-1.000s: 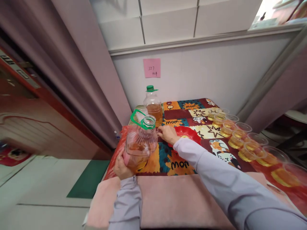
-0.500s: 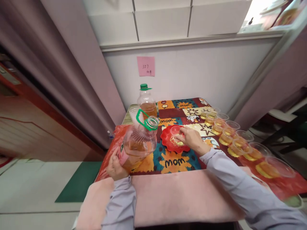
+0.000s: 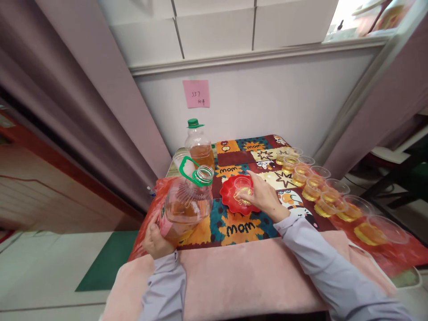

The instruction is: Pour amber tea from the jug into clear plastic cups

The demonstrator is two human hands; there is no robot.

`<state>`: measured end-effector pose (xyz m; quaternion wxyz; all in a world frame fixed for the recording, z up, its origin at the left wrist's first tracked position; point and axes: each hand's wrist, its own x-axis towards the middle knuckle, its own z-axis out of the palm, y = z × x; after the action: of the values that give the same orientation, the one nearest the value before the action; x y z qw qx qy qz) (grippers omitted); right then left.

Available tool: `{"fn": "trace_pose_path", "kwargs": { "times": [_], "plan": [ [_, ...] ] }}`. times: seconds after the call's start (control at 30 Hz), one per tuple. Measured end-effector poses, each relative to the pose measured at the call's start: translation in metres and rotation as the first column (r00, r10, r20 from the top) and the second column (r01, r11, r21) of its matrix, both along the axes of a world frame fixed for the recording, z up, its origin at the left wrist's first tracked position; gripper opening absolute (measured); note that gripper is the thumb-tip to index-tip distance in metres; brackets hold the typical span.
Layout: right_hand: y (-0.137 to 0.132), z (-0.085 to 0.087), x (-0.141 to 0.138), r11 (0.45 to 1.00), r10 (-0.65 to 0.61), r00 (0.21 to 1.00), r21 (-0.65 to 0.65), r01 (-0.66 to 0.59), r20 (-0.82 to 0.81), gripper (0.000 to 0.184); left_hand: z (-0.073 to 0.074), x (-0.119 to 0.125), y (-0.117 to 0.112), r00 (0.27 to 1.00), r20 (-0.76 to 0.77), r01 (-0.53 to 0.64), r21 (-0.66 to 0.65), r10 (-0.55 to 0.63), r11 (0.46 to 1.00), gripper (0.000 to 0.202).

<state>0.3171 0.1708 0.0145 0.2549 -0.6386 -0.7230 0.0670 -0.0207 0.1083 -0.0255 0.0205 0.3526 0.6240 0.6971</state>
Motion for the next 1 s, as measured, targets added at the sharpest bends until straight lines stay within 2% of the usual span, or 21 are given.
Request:
{"fn": "trace_pose_path", "kwargs": {
  "times": [0.07, 0.2, 0.3, 0.37, 0.43, 0.53, 0.6, 0.67, 0.73, 0.8, 0.87, 0.9, 0.93, 1.0],
  "plan": [
    [0.006, -0.010, -0.006, 0.999, -0.031, 0.998, -0.038, 0.029, -0.052, 0.095, -0.002, 0.000, 0.001, 1.000, 0.021, 0.015, 0.028, -0.016, 1.000, 0.056],
    [0.014, -0.024, -0.011, 0.996, -0.055, 0.992, -0.072, 0.047, -0.114, 0.091, -0.004, 0.000, 0.002, 0.998, 0.056, 0.027, 0.075, -0.031, 0.997, 0.054],
    [0.009, -0.024, -0.011, 0.997, -0.028, 0.976, 0.063, 0.042, -0.216, 0.101, -0.005, 0.000, 0.002, 0.998, 0.045, 0.031, 0.081, -0.034, 0.996, 0.053],
    [-0.001, -0.020, -0.016, 0.980, 0.028, 0.931, 0.194, 0.046, -0.364, 0.102, -0.007, -0.001, 0.002, 0.998, 0.036, 0.042, 0.082, -0.045, 0.996, 0.052],
    [-0.016, -0.015, -0.029, 0.967, 0.142, 0.827, 0.254, 0.001, -0.545, 0.098, -0.009, -0.003, 0.001, 0.997, 0.026, 0.068, 0.081, -0.070, 0.994, 0.053],
    [-0.037, -0.008, -0.061, 0.951, 0.307, 0.573, 0.223, -0.215, -0.760, 0.106, -0.016, -0.007, 0.000, 0.996, -0.025, 0.081, 0.050, -0.080, 0.995, 0.055],
    [-0.047, -0.004, -0.083, 0.924, 0.307, 0.423, 0.160, -0.348, -0.852, 0.117, -0.022, -0.011, -0.001, 0.995, -0.051, 0.090, 0.049, -0.088, 0.995, 0.055],
    [-0.050, -0.001, -0.099, 0.894, 0.266, 0.319, 0.109, -0.434, -0.910, 0.124, -0.028, -0.013, -0.002, 0.991, -0.065, 0.125, 0.068, -0.121, 0.990, 0.056],
    [-0.048, 0.000, -0.110, 0.876, 0.231, 0.252, 0.088, -0.475, -0.940, 0.123, -0.030, -0.013, -0.003, 0.983, -0.092, 0.165, 0.073, -0.158, 0.984, 0.056],
    [-0.044, 0.000, -0.114, 0.875, 0.195, 0.224, 0.066, -0.479, -0.955, 0.114, -0.028, -0.010, -0.003, 0.980, -0.082, 0.190, 0.076, -0.184, 0.979, 0.058],
    [-0.040, -0.003, -0.114, 0.883, 0.147, 0.208, 0.033, -0.469, -0.967, 0.107, -0.023, -0.007, -0.002, 0.976, 0.020, 0.214, 0.125, -0.218, 0.969, 0.067],
    [-0.038, -0.005, -0.113, 0.885, 0.124, 0.194, 0.020, -0.464, -0.973, 0.106, -0.020, -0.007, 0.000, 0.964, 0.121, 0.214, 0.165, -0.235, 0.963, 0.073],
    [-0.037, -0.007, -0.112, 0.888, 0.105, 0.177, 0.012, -0.459, -0.979, 0.107, -0.018, -0.007, 0.002, 0.933, 0.252, 0.210, 0.198, -0.257, 0.957, 0.076],
    [-0.034, -0.011, -0.111, 0.893, 0.081, 0.136, 0.011, -0.450, -0.987, 0.112, -0.017, -0.011, 0.006, 0.806, 0.518, 0.214, 0.199, -0.288, 0.957, 0.072]
  ]
}}
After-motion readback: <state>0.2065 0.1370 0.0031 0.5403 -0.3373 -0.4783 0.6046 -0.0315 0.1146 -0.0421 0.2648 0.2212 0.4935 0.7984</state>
